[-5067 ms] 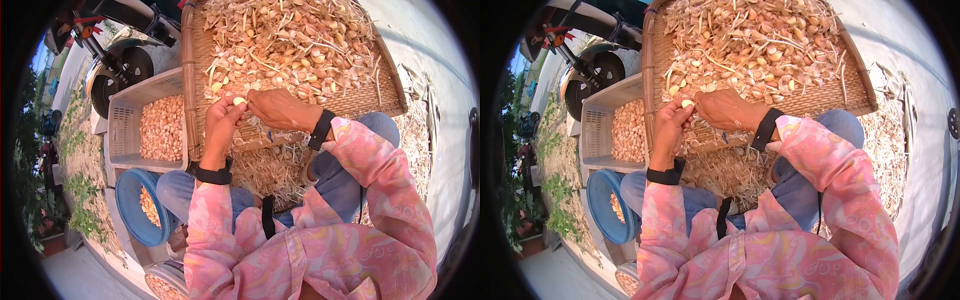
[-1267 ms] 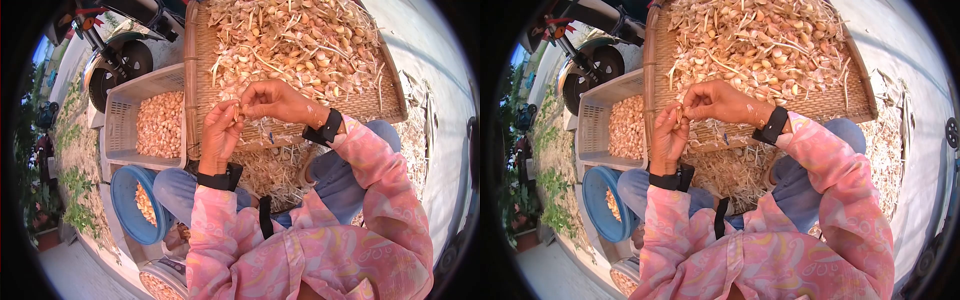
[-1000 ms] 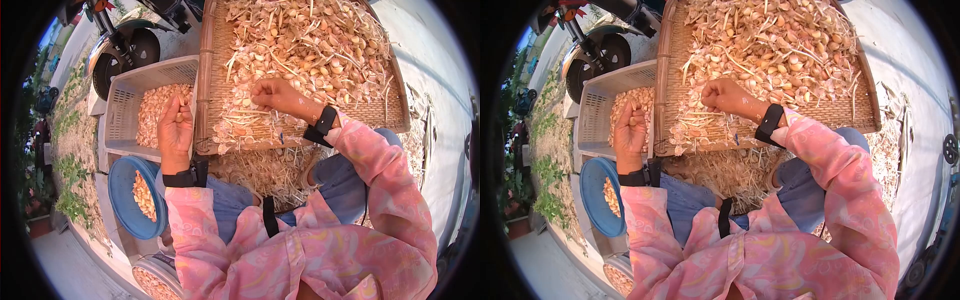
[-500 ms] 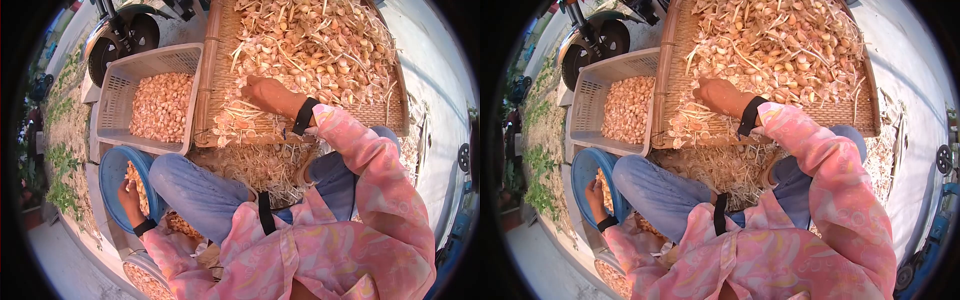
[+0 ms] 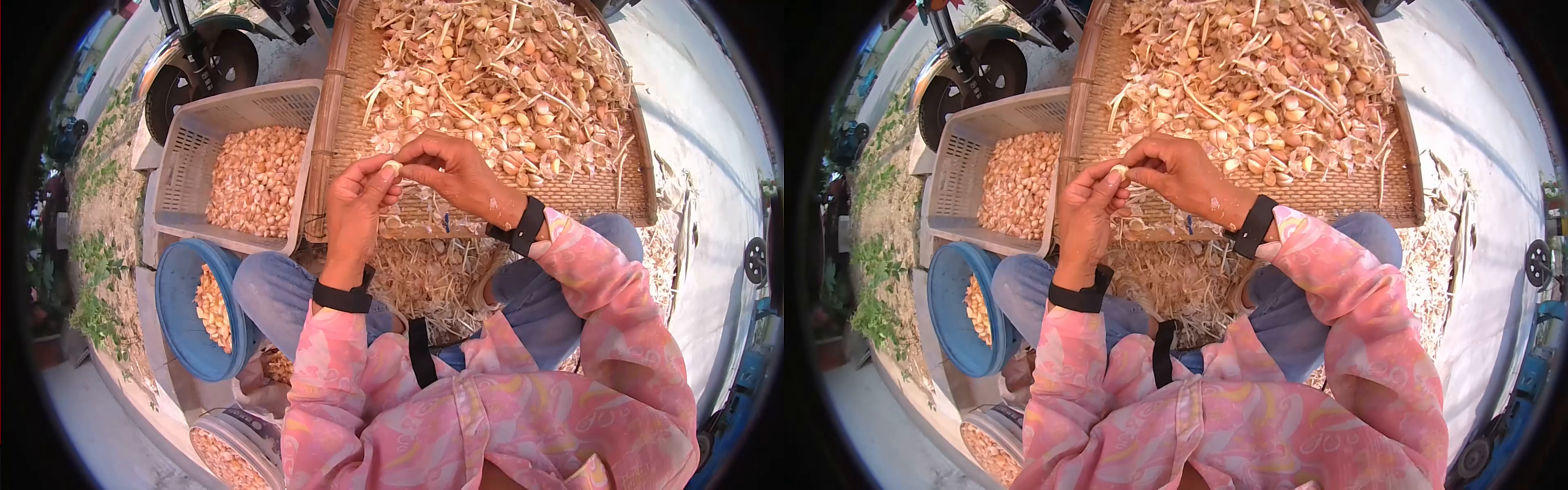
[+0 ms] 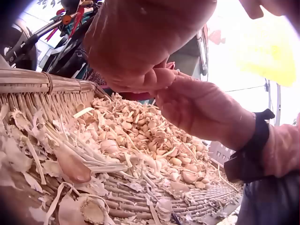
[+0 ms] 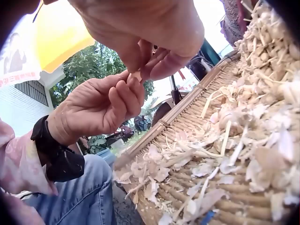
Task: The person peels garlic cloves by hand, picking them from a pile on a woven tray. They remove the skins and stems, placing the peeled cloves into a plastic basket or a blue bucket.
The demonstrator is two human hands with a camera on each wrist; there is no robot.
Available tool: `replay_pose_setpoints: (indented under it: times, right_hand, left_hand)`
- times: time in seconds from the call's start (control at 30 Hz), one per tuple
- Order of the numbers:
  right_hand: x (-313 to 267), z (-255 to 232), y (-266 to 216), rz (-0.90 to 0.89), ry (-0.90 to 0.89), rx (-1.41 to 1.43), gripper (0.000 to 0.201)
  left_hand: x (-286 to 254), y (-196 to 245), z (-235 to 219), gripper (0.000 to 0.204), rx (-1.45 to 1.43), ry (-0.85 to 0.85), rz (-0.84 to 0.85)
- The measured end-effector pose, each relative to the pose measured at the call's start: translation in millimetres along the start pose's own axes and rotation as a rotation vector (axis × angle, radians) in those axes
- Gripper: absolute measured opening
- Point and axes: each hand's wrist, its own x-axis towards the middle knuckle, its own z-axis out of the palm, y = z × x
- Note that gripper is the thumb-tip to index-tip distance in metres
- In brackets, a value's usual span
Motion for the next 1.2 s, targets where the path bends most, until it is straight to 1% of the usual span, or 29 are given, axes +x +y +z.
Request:
replay_pose_setpoints:
  times: [0.03,0.13,0.23,0.33,0.43,0.53,0.63,0.67,0.73,0.77,0.83,0.93,0.97,1.03,1.07,1.13,1.17,1.2]
  right_hand:
    - [-0.6,-1.3,-1.6,-0.047,0.005,-0.044,0.013]
    - [-3.8,-5.7,-14.1,-0.319,-0.058,-0.531,0.016]
    - [-7.4,-1.6,-18.4,-0.307,-0.077,-0.758,0.013]
    - [-9.7,2.0,-12.9,-0.317,-0.067,-0.855,0.014]
    - [-7.3,-1.5,-6.0,-0.272,-0.220,-0.874,0.018]
    - [-12.0,5.2,-3.1,-0.156,-0.306,-0.765,0.019]
    - [-14.4,3.0,9.5,0.059,-0.449,-0.949,0.019]
    - [-15.7,3.5,18.1,-0.024,-0.427,-0.975,0.020]
    - [-12.0,6.9,11.6,-0.047,-0.369,-0.917,0.021]
    - [-10.5,7.6,8.9,-0.059,-0.339,-0.889,0.022]
    - [-8.9,4.8,15.2,-0.029,-0.387,-0.883,0.023]
    - [-7.0,-3.2,18.6,0.030,-0.411,-0.872,0.024]
    - [-8.8,-4.5,19.7,0.053,-0.413,-0.863,0.024]
    - [-11.4,-6.7,28.7,0.042,-0.346,-0.810,0.023]
    - [-10.0,-8.1,31.5,0.030,-0.311,-0.784,0.023]
    - [-6.0,-11.9,25.9,0.095,-0.244,-0.732,0.021]
    - [-4.9,-14.0,23.8,0.130,-0.211,-0.707,0.020]
    - [-2.9,-15.6,25.5,0.105,-0.153,-0.639,0.021]
  left_hand:
    - [-0.1,0.7,-0.8,0.020,-0.019,-0.019,0.016]
    - [-3.1,-1.0,-2.5,0.020,-0.017,-0.040,0.042]
    - [-5.2,-4.2,-0.4,0.019,0.016,-0.020,0.032]
    - [-7.4,-5.9,4.0,0.019,0.175,-0.008,0.063]
    - [-15.5,-8.0,0.1,0.017,0.302,-0.054,0.032]
    - [-25.2,4.3,-12.3,0.013,0.271,-0.035,-0.068]
    - [-1.1,16.2,-31.6,0.012,0.149,0.209,-0.119]
    - [12.3,15.6,-35.9,0.013,0.273,0.166,-0.110]
    - [47.1,6.6,-42.0,0.016,0.511,0.082,-0.083]
    - [62.6,-2.3,-42.0,0.018,0.800,0.017,0.014]
    - [85.5,-17.1,-35.1,0.021,1.377,-0.127,0.224]
    - [87.6,-23.2,-24.9,0.016,1.548,-0.160,0.309]
    - [85.6,-23.9,-23.1,0.015,1.583,-0.162,0.289]
    - [78.7,-19.6,-21.8,0.014,1.658,-0.160,0.245]
    - [77.7,-22.0,-27.6,0.016,1.546,-0.127,0.271]
    - [74.2,-22.6,-36.0,0.021,1.322,-0.068,0.326]
    - [71.9,-23.8,-39.3,0.023,1.042,-0.050,0.165]
    - [64.7,-13.6,-32.9,0.025,0.757,-0.032,0.008]
